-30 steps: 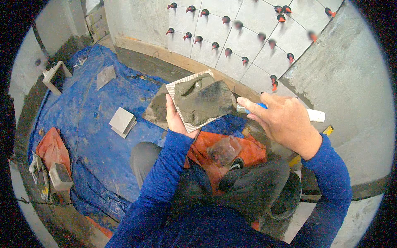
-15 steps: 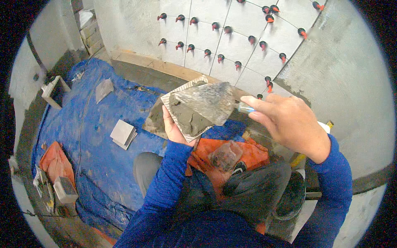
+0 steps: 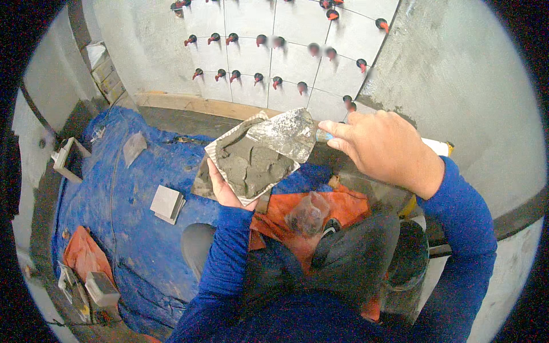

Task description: The person applies cement to a tile using a trowel and places it on a wall with tile leveling clips. They scrape excess cement from the floor, mix cement in a bucket, and continue applying tiles with spacers.

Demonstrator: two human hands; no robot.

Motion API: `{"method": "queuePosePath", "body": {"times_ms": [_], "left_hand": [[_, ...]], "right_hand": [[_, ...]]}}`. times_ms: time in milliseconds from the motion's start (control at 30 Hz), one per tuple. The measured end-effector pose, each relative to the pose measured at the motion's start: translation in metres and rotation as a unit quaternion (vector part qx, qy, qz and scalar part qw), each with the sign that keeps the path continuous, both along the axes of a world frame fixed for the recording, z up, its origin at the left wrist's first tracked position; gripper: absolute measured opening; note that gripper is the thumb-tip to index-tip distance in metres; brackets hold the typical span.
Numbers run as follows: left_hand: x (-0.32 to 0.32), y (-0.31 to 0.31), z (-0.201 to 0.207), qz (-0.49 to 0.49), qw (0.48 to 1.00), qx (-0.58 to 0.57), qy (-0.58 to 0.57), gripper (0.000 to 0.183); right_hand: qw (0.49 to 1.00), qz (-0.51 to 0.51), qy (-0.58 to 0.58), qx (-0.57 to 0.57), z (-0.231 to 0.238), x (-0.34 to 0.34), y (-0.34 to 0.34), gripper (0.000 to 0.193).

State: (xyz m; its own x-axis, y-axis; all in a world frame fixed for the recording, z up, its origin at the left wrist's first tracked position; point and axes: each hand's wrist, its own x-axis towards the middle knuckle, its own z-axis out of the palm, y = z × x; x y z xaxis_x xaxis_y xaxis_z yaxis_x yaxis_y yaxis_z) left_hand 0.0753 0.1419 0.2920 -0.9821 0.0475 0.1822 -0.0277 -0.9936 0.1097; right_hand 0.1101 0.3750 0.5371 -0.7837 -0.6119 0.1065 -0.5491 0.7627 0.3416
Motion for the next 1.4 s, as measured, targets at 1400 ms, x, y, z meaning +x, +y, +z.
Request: {"method": "queuePosePath", "body": {"times_ms": [1400], "left_hand": [[-0.015, -0.002, -0.011, 0.128, 0.991, 0.034, -0.030, 0.069]], "right_hand": [[0.657, -0.208, -0.517, -0.507, -0.094, 0.018, 0.044, 0.042]]}}
